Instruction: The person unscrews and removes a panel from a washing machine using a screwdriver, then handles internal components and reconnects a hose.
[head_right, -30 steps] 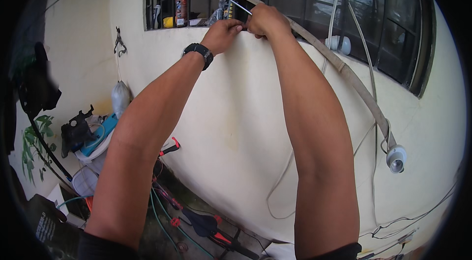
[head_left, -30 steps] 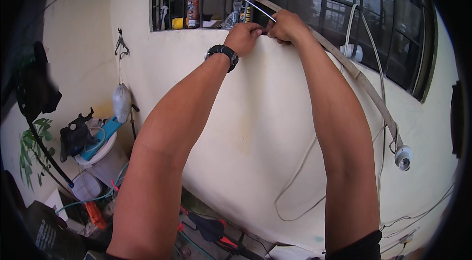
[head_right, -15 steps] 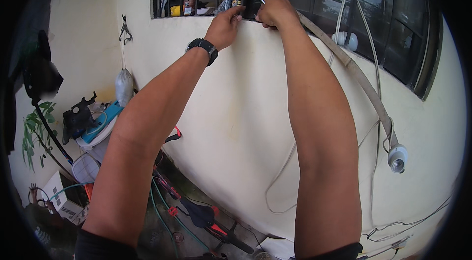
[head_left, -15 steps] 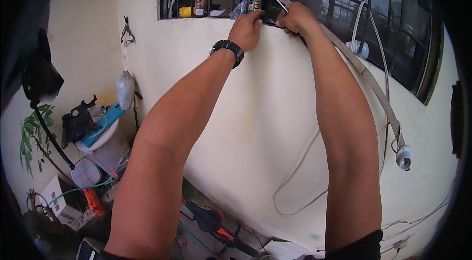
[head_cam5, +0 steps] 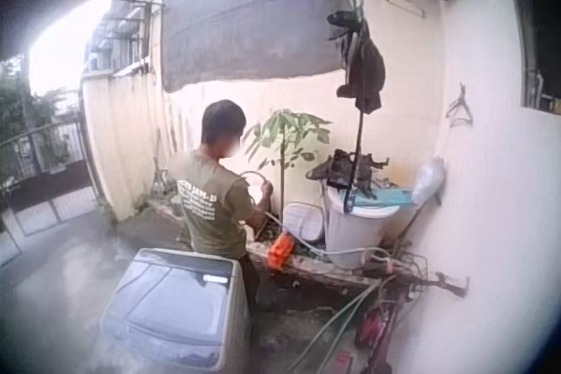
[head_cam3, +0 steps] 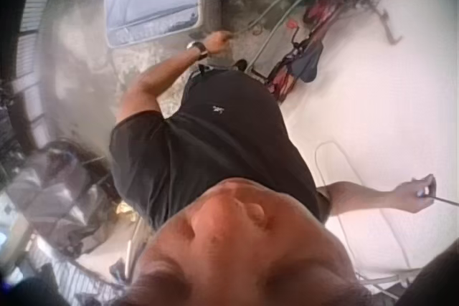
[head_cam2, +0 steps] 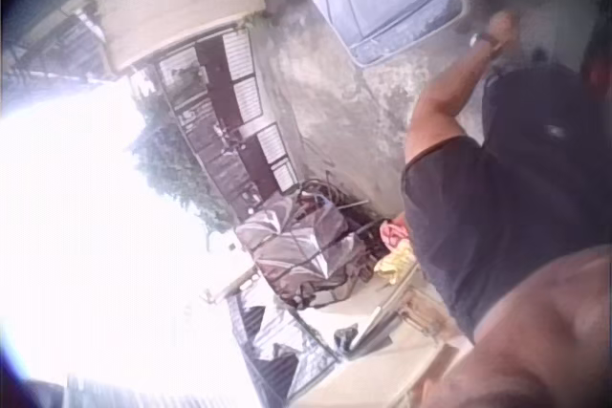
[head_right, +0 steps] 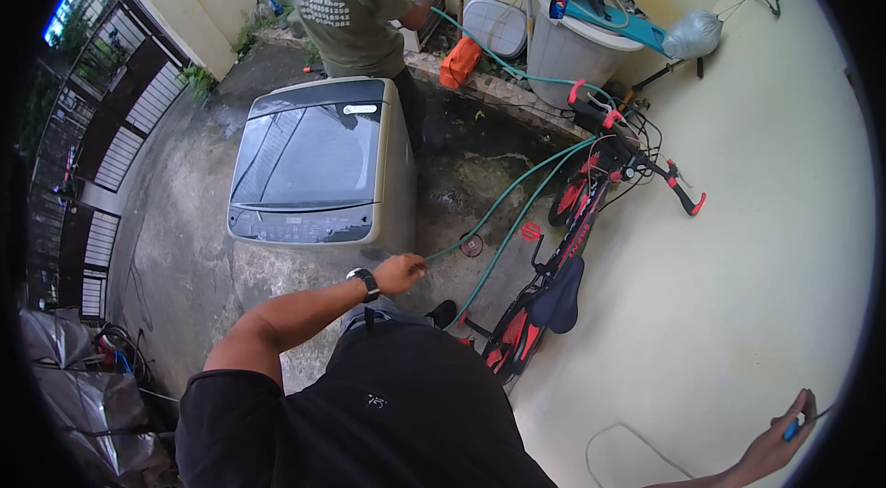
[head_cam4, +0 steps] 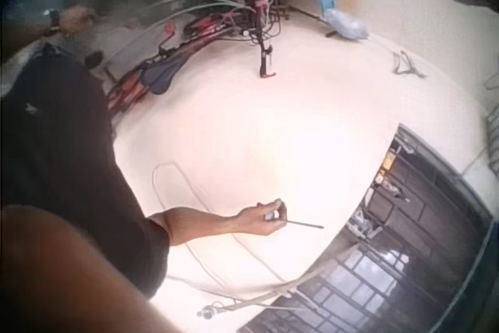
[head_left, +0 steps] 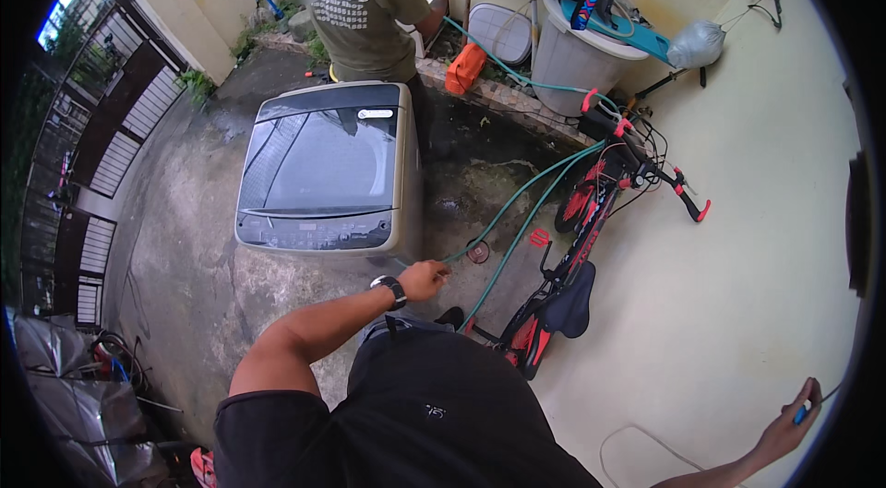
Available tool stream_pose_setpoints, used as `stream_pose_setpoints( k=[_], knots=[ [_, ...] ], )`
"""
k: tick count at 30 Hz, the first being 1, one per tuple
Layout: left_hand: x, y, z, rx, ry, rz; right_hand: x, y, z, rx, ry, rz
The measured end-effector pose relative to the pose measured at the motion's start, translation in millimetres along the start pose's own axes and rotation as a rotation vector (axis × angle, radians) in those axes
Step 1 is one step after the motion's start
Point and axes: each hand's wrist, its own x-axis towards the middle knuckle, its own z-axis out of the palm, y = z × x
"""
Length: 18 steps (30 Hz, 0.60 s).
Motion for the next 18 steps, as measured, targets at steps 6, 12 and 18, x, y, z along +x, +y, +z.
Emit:
stream_pose_setpoints(
  k=[6, 12, 18],
  knots=[
    [-155, -142, -109, -0.168, 0.788, -0.467, -318, -162, 227, 0.941, -1.423, 0.538],
    [-203, -203, -122, -0.024, 0.960, -0.512, -410, -338, 234, 1.010, -2.153, 0.413],
    [-159, -129, -162, -0.054, 0.524, 0.061, -407, -455, 192, 0.645, -2.263, -0.126]
  ],
)
